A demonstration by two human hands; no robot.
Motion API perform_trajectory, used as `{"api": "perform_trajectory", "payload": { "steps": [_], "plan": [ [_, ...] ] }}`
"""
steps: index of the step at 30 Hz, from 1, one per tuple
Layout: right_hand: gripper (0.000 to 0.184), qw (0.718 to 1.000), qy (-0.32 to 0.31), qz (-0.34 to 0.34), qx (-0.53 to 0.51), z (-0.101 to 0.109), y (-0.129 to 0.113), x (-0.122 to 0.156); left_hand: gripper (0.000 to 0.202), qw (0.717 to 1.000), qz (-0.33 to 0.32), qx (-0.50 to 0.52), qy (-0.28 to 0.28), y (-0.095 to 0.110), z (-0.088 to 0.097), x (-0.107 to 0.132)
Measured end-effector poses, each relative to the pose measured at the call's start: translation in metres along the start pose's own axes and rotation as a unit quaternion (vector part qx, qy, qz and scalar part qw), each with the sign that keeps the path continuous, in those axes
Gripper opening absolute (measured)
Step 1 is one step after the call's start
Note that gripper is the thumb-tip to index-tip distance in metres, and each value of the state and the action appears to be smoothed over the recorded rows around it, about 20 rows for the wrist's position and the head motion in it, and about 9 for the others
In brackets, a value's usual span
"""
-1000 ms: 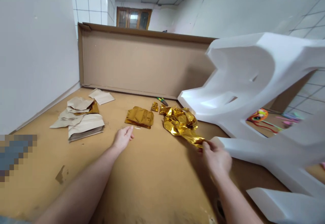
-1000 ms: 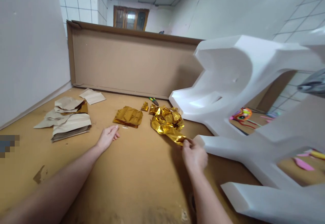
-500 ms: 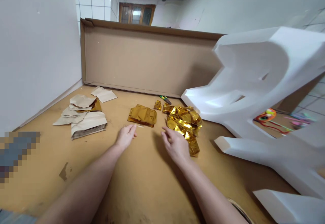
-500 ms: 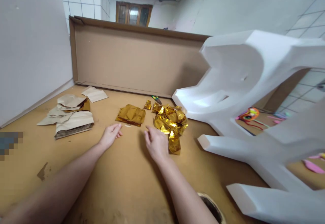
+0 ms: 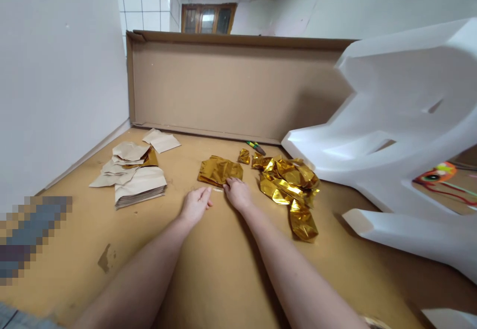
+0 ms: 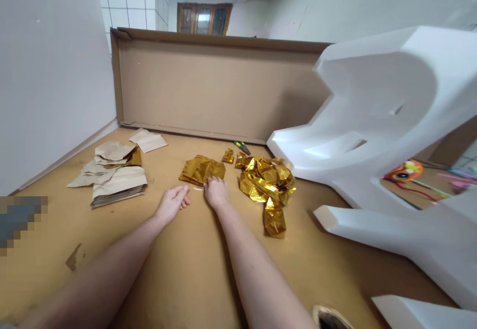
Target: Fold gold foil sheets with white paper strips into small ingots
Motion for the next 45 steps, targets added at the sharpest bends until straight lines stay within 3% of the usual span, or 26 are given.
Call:
{"api": "perform_trajectory", "payload": {
  "steps": [14,23,26,29,32,35,40,42,45],
  "plan": [
    [0.029,0.999,0.014,-0.013,-0.048,0.008,-0.008,0.006,0.032,0.998,0.031,0.059,-0.011,0.003,0.002,0.000],
    [0.033,0.969,0.169,0.012,-0.182,0.031,-0.008,0.023,0.033,0.982,0.072,0.175,-0.007,0.004,0.006,-0.003],
    [0.038,0.939,0.215,0.034,-0.268,0.047,-0.009,0.038,0.034,0.978,0.060,0.199,0.002,0.005,0.011,-0.005],
    [0.040,0.815,0.270,0.018,-0.513,0.056,-0.007,0.057,0.038,0.974,0.044,0.220,0.003,0.010,0.016,0.000],
    [0.039,0.750,0.256,-0.052,-0.608,0.050,-0.004,0.074,0.045,0.965,0.032,0.256,-0.053,0.015,0.015,0.007],
    [0.037,0.719,0.239,-0.107,-0.643,0.034,0.000,0.085,0.048,0.952,0.060,0.278,-0.111,0.015,0.012,0.012],
    [0.044,0.671,0.236,-0.132,-0.691,0.013,0.011,0.096,0.046,0.952,0.089,0.267,-0.121,0.011,0.011,0.010],
    [0.049,0.666,0.233,-0.117,-0.699,0.011,0.017,0.099,0.044,0.952,0.095,0.263,-0.122,0.010,0.012,0.009],
    [0.045,0.687,0.224,-0.082,-0.686,0.013,0.024,0.101,0.040,0.953,0.105,0.254,-0.128,0.009,0.014,0.009]
  ]
}}
Point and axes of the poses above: each hand's wrist, its own x-axis away from the middle knuckle, its own z-axis out of the back of the hand, y = z × x, the point moved 3 cm from there along -x, towards the middle knuckle, and after that the axes turned 15 degrees about z, right-handed, at the moved point
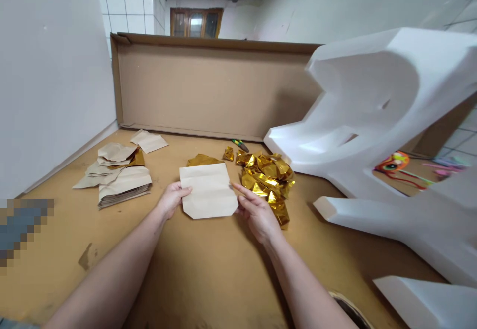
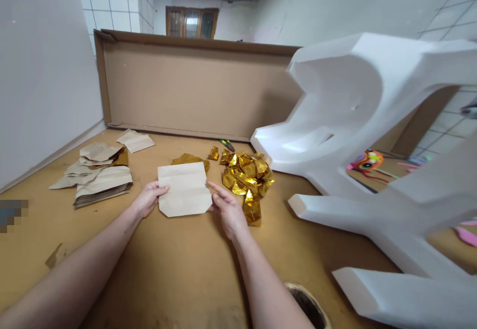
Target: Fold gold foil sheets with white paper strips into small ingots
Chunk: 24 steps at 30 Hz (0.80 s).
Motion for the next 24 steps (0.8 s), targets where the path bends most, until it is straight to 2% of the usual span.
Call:
{"api": "perform_trajectory", "payload": {
  "steps": [6,10,17,21,24],
  "plan": [
    [0.027,0.991,-0.051,0.074,0.095,0.002,-0.008,0.001,0.039,0.999,0.025,-0.003,-0.028,-0.002,0.001,0.001],
    [0.026,0.978,-0.088,0.085,0.171,-0.001,-0.011,0.004,0.036,0.999,0.034,-0.007,-0.040,-0.002,0.001,0.001],
    [0.022,0.984,-0.064,0.078,0.145,-0.005,-0.011,0.003,0.035,0.998,0.038,-0.004,-0.044,0.000,-0.001,0.003],
    [0.030,0.990,-0.032,0.075,0.116,-0.008,-0.008,0.004,0.035,0.997,0.044,-0.037,-0.049,0.001,-0.004,0.005],
    [0.039,0.992,0.016,0.070,0.106,-0.008,-0.004,0.005,0.045,0.996,0.040,-0.038,-0.069,0.004,-0.006,0.007]
  ]
}}
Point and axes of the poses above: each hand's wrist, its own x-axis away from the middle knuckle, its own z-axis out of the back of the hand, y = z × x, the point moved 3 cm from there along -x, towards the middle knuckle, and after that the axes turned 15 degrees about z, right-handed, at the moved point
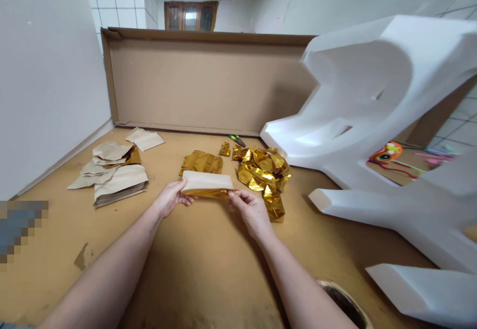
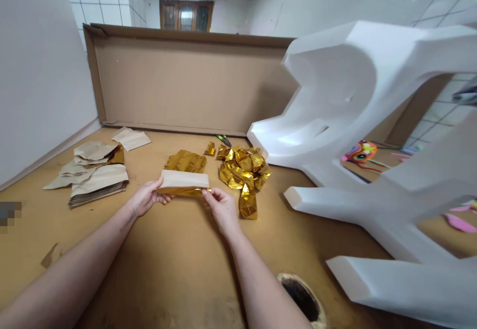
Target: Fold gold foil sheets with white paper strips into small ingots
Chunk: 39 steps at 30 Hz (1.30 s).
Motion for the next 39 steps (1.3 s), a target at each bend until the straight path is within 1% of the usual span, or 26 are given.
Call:
{"api": "perform_trajectory", "payload": {
  "steps": [2,5,8,10,13,18,20,22,23,24,25,26,27,28,29,30,31,32,33,34,35,36,39],
  "plan": [
    [0.042,1.000,0.023,-0.019,-0.006,-0.001,0.003,0.001,0.052,1.000,-0.012,0.005,-0.011,0.001,-0.001,0.001],
    [0.045,0.998,0.041,-0.049,-0.008,-0.001,0.007,0.002,0.059,0.999,-0.035,-0.001,-0.023,0.002,-0.001,0.003],
    [0.046,0.997,0.046,-0.066,-0.006,-0.001,0.009,0.002,0.059,0.999,-0.043,-0.020,-0.026,0.001,-0.003,0.005],
    [0.045,0.997,0.045,-0.069,-0.012,-0.002,0.009,0.002,0.056,0.999,-0.041,-0.029,-0.007,0.000,-0.004,0.004],
    [0.046,0.996,0.049,-0.067,-0.031,-0.005,0.006,0.002,0.050,0.998,-0.044,-0.031,0.029,-0.001,-0.004,0.003],
    [0.051,0.996,0.073,-0.033,-0.046,-0.004,0.004,0.003,0.045,0.996,-0.044,-0.057,0.048,-0.003,-0.004,0.001],
    [0.050,0.996,0.078,-0.019,-0.031,-0.001,0.007,0.002,0.045,0.995,-0.042,-0.070,0.050,-0.005,-0.004,0.000],
    [0.047,0.997,0.069,-0.014,0.001,0.002,0.012,0.001,0.045,0.995,-0.049,-0.079,0.046,-0.008,-0.004,-0.001],
    [0.045,0.998,0.061,-0.013,0.028,0.003,0.015,0.001,0.044,0.993,-0.058,-0.091,0.051,-0.008,-0.003,-0.002],
    [0.042,0.997,0.054,-0.010,0.063,0.005,0.017,0.000,0.044,0.988,-0.073,-0.112,0.074,-0.009,-0.002,-0.003],
    [0.039,0.994,0.046,-0.007,0.103,0.006,0.019,-0.001,0.043,0.978,-0.094,-0.143,0.118,-0.009,0.000,-0.004],
    [0.035,0.988,0.037,-0.002,0.149,0.007,0.020,-0.001,0.042,0.959,-0.124,-0.187,0.175,-0.007,0.002,-0.003],
    [0.032,0.980,0.028,0.001,0.196,0.008,0.021,-0.002,0.042,0.929,-0.162,-0.239,0.234,-0.006,0.002,-0.001],
    [0.030,0.970,0.018,0.004,0.244,0.008,0.021,-0.002,0.042,0.890,-0.206,-0.294,0.281,-0.003,0.001,0.003],
    [0.029,0.957,0.007,0.003,0.289,0.007,0.021,-0.002,0.042,0.849,-0.253,-0.352,0.301,-0.002,-0.003,0.006],
    [0.030,0.944,-0.003,-0.002,0.331,0.006,0.021,-0.002,0.040,0.813,-0.299,-0.409,0.288,-0.001,-0.010,0.010],
    [0.031,0.929,-0.014,-0.010,0.369,0.004,0.020,-0.001,0.036,0.782,-0.334,-0.460,0.258,-0.002,-0.017,0.013],
    [0.032,0.916,-0.026,-0.021,0.401,0.001,0.019,-0.001,0.032,0.753,-0.354,-0.509,0.217,-0.004,-0.026,0.016],
    [0.034,0.903,-0.039,-0.031,0.426,-0.001,0.018,0.000,0.030,0.728,-0.362,-0.555,0.176,-0.007,-0.034,0.018],
    [0.036,0.893,-0.055,-0.038,0.444,-0.005,0.017,0.001,0.029,0.705,-0.353,-0.599,0.141,-0.011,-0.040,0.020],
    [0.037,0.886,-0.071,-0.041,0.456,-0.008,0.016,0.002,0.030,0.687,-0.335,-0.633,0.120,-0.015,-0.045,0.020],
    [0.038,0.880,-0.087,-0.043,0.465,-0.011,0.015,0.003,0.033,0.673,-0.316,-0.659,0.112,-0.017,-0.048,0.021],
    [0.040,0.869,-0.122,-0.043,0.477,-0.019,0.012,0.005,0.046,0.649,-0.251,-0.712,0.094,-0.022,-0.046,0.020]
  ]
}}
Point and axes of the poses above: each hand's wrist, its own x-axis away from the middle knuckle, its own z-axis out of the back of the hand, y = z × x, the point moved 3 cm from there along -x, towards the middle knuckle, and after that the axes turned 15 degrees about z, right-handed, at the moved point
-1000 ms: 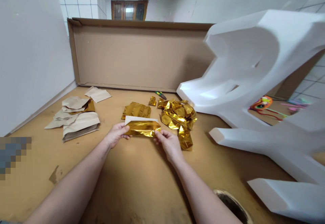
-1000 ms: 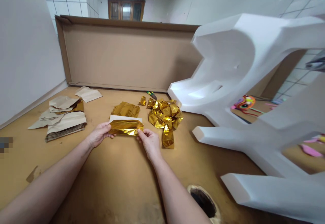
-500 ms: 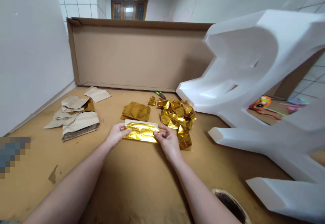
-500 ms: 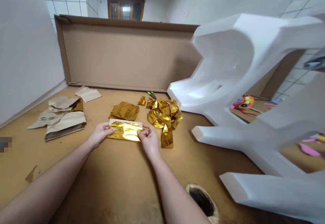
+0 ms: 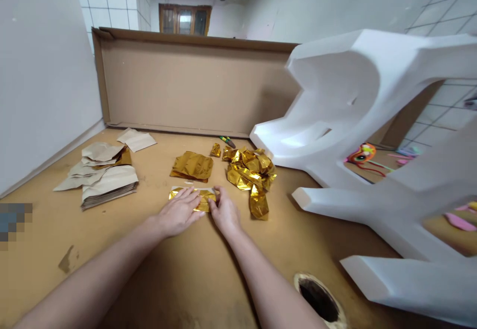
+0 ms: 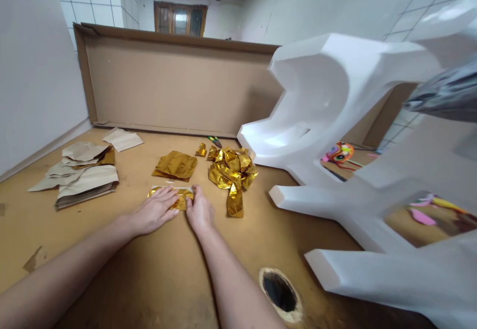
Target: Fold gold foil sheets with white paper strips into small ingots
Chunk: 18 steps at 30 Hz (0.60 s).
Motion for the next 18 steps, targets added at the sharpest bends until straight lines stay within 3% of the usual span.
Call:
{"api": "perform_trajectory", "payload": {
  "steps": [5,10,14,18],
  "plan": [
    [0.040,1.000,-0.019,0.009,0.012,0.000,-0.006,0.001,0.060,0.995,0.009,-0.022,-0.097,-0.016,0.003,0.008],
    [0.040,0.999,-0.019,0.032,0.040,0.003,-0.008,0.003,0.068,0.989,0.018,-0.026,-0.147,-0.020,0.003,0.013],
    [0.044,0.987,0.014,0.123,0.104,0.006,-0.018,0.007,0.072,0.988,0.024,-0.020,-0.152,-0.020,0.000,0.012],
    [0.060,0.966,-0.071,0.246,0.038,-0.012,-0.036,0.017,0.070,0.991,0.010,0.006,-0.132,-0.021,-0.002,0.011]
  ]
}}
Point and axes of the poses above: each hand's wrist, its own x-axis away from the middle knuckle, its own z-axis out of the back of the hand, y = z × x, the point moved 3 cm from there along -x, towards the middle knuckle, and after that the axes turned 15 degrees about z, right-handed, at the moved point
